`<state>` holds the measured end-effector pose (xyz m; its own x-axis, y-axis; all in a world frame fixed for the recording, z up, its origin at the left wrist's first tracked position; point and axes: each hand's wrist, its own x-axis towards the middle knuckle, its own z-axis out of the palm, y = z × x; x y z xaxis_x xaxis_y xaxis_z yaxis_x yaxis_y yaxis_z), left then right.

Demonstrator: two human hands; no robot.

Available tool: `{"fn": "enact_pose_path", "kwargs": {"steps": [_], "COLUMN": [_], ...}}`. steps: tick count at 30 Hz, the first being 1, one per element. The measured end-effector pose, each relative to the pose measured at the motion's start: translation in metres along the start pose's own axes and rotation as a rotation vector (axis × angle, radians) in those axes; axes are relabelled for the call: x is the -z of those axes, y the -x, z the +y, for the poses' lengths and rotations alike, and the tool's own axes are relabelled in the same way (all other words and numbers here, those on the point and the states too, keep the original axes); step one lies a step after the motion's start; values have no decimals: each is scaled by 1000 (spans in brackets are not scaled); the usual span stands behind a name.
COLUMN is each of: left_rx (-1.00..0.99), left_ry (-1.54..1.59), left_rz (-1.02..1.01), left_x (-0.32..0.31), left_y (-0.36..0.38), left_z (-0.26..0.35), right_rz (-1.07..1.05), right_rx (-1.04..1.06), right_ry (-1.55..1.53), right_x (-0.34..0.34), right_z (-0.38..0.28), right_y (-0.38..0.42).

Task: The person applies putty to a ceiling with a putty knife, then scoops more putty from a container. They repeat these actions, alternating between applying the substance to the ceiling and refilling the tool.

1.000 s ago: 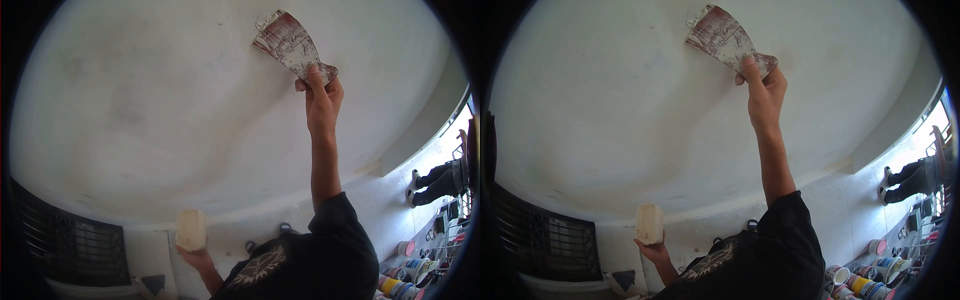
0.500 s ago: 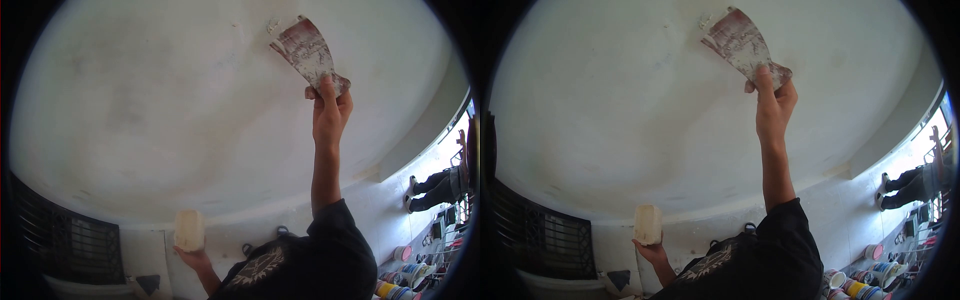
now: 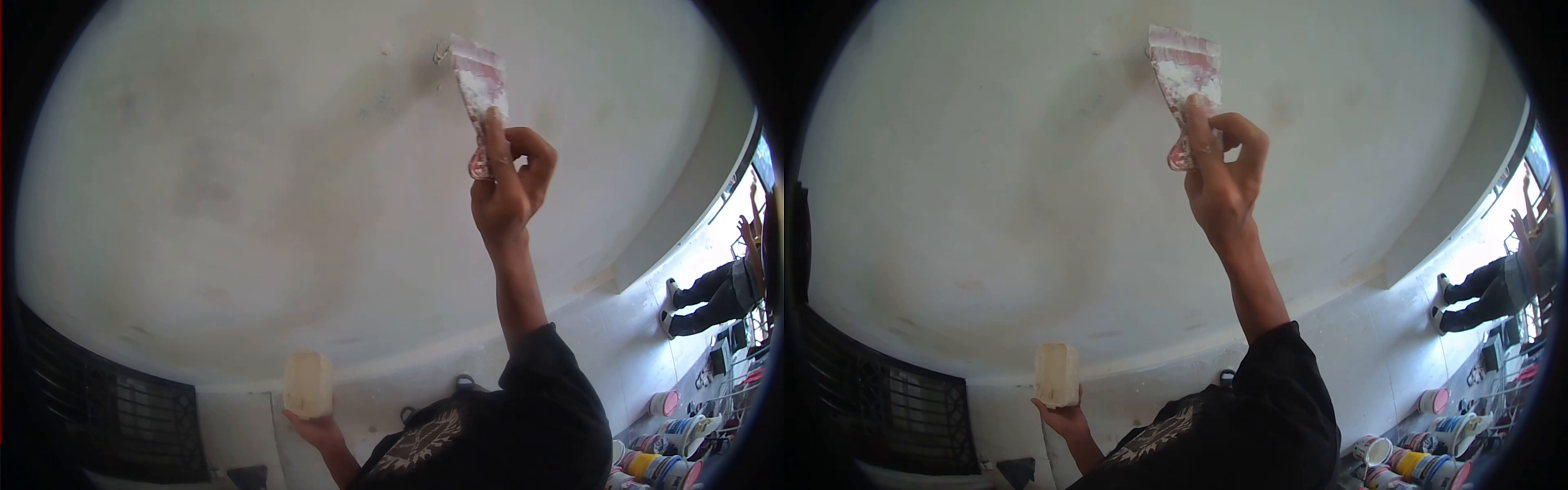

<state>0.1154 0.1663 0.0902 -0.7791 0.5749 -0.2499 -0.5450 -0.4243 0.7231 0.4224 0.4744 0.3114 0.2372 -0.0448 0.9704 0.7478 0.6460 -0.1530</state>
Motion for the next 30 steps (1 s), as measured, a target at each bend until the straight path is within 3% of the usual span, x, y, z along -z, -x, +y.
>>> {"fn": "enact_pose_path", "kwargs": {"steps": [11, 16, 22, 25, 30], "left_rx": [-43, -38, -27, -29, -18], "left_ry": [-59, -69, -90, -91, -81], "left_rz": [3, 11, -60, -77, -48], "left_x": [4, -7, 21, 21, 13], "left_y": [-13, -13, -35, -39, -39], "left_z": [28, 35, 39, 39, 43], "right_rz": [-101, -52, 51, 12, -35], "right_rx": [-39, -26, -52, -123, -56], "right_ry": [-35, 10, 110, 96, 80], "right_x": [-30, -17, -25, -29, -28], "right_z": [-10, -12, -12, -14, -21], "right_y": [28, 13, 4, 9, 16]}}
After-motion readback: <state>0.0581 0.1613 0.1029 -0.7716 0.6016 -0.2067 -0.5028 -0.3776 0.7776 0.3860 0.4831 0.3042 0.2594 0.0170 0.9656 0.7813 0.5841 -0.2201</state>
